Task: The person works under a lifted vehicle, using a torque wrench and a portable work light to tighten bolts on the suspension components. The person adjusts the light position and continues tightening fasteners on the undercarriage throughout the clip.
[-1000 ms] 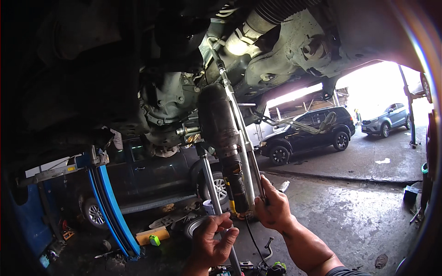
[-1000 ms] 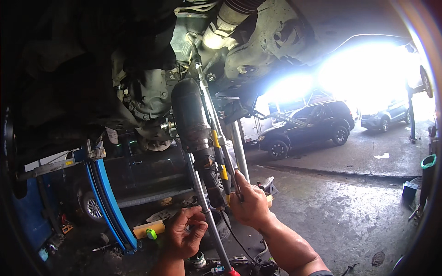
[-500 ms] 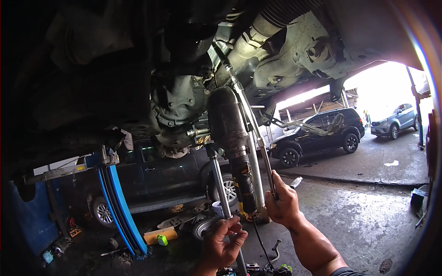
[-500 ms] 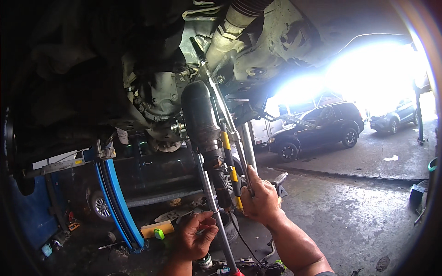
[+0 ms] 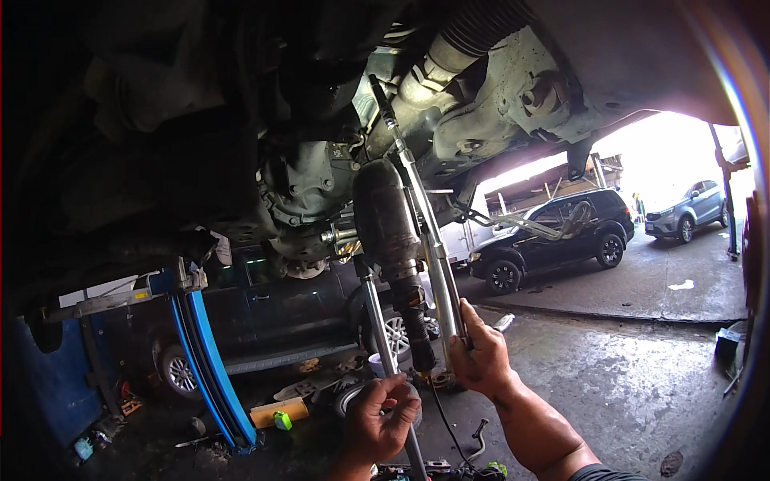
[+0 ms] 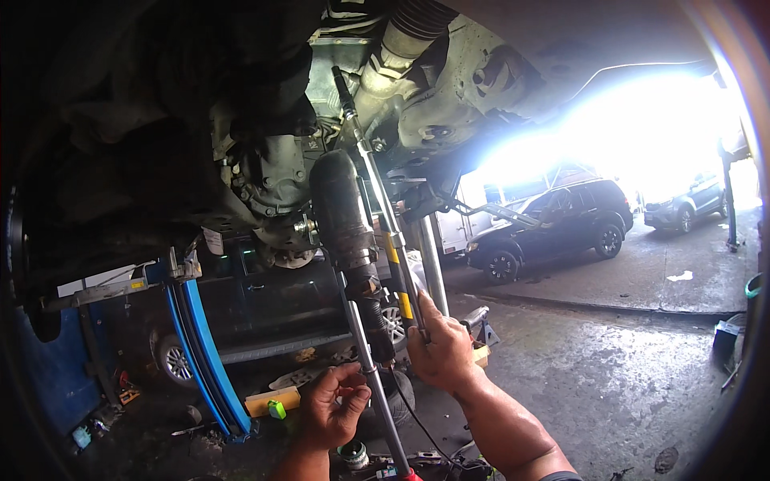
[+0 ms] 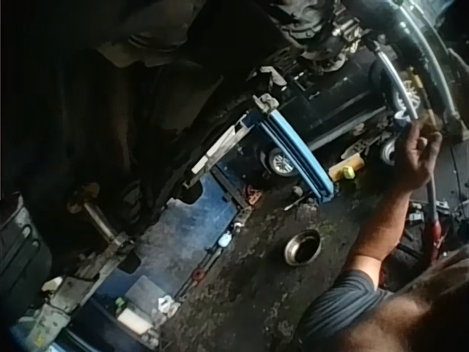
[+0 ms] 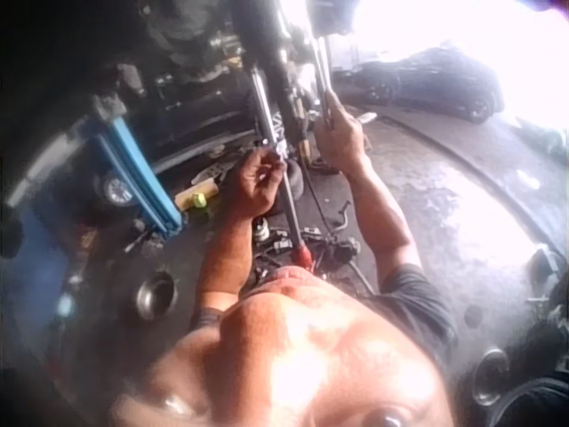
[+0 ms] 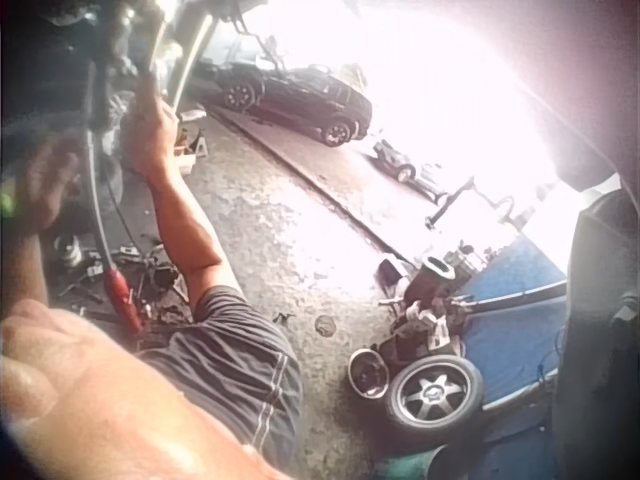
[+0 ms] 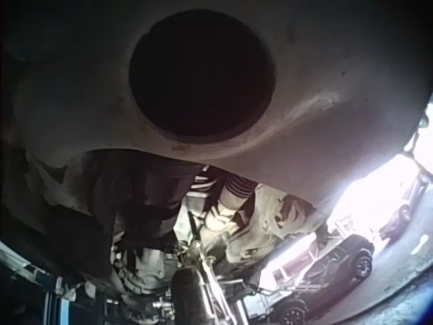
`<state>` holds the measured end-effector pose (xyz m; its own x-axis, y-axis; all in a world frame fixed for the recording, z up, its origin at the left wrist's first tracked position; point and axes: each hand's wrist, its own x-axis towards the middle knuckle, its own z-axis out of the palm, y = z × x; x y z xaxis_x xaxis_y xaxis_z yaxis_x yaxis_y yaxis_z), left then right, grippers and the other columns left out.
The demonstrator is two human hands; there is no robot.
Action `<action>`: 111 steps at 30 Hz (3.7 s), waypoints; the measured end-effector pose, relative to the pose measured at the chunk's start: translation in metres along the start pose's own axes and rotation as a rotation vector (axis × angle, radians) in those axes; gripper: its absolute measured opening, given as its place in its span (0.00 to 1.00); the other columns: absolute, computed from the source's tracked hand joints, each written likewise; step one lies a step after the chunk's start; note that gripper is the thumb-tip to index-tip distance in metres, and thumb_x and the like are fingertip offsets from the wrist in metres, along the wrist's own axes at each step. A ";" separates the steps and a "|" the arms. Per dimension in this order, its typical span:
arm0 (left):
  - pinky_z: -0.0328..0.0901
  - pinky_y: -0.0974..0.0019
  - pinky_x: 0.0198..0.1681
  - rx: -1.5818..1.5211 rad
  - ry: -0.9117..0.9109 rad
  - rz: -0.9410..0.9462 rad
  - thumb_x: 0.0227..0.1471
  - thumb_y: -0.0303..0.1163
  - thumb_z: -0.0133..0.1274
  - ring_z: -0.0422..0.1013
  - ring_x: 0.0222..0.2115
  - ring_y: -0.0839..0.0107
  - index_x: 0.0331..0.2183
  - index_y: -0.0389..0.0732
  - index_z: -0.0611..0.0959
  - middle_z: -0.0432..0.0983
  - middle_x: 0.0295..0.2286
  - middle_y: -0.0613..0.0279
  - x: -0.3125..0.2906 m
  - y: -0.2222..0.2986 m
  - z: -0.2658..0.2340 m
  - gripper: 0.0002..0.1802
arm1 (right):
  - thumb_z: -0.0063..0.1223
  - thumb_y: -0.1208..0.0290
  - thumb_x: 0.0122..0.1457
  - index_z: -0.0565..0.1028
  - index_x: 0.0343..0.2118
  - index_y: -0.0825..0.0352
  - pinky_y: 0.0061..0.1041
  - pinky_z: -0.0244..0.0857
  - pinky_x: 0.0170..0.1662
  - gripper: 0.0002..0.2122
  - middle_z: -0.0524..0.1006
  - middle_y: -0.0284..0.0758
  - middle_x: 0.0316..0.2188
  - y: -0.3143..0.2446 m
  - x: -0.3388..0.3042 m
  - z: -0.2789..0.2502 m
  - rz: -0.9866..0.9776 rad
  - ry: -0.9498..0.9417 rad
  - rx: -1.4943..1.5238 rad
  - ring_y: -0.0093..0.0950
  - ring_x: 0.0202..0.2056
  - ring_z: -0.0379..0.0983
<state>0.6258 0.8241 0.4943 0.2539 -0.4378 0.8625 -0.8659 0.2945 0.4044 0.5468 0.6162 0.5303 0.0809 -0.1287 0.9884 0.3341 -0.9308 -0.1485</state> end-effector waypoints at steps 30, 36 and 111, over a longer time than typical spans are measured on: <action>0.71 0.70 0.41 -0.009 0.040 -0.021 0.51 0.27 0.60 0.75 0.36 0.75 0.46 0.37 0.78 0.76 0.33 0.63 -0.021 -0.005 -0.006 0.18 | 0.51 0.75 0.51 0.65 0.54 0.81 0.39 0.69 0.34 0.26 0.76 0.51 0.24 0.010 -0.003 0.018 0.053 0.054 0.043 0.46 0.29 0.77; 0.70 0.69 0.41 0.023 0.030 -0.050 0.51 0.28 0.61 0.75 0.37 0.74 0.46 0.38 0.78 0.76 0.33 0.64 -0.023 -0.002 -0.003 0.18 | 0.49 0.69 0.54 0.64 0.57 0.75 0.40 0.69 0.37 0.27 0.77 0.52 0.26 0.011 0.045 0.032 0.079 0.056 0.059 0.48 0.32 0.77; 0.68 0.74 0.39 -0.266 0.056 -0.060 0.57 0.29 0.55 0.72 0.35 0.81 0.48 0.35 0.74 0.77 0.35 0.67 0.066 -0.008 0.009 0.17 | 0.45 0.73 0.55 0.62 0.61 0.71 0.26 0.64 0.33 0.27 0.71 0.33 0.17 0.057 0.109 0.027 0.090 -0.219 1.556 0.23 0.21 0.67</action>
<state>0.6457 0.7847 0.5454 0.3313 -0.4154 0.8471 -0.7067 0.4856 0.5145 0.5996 0.5582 0.6284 0.2357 0.0162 0.9717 0.9108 0.3451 -0.2267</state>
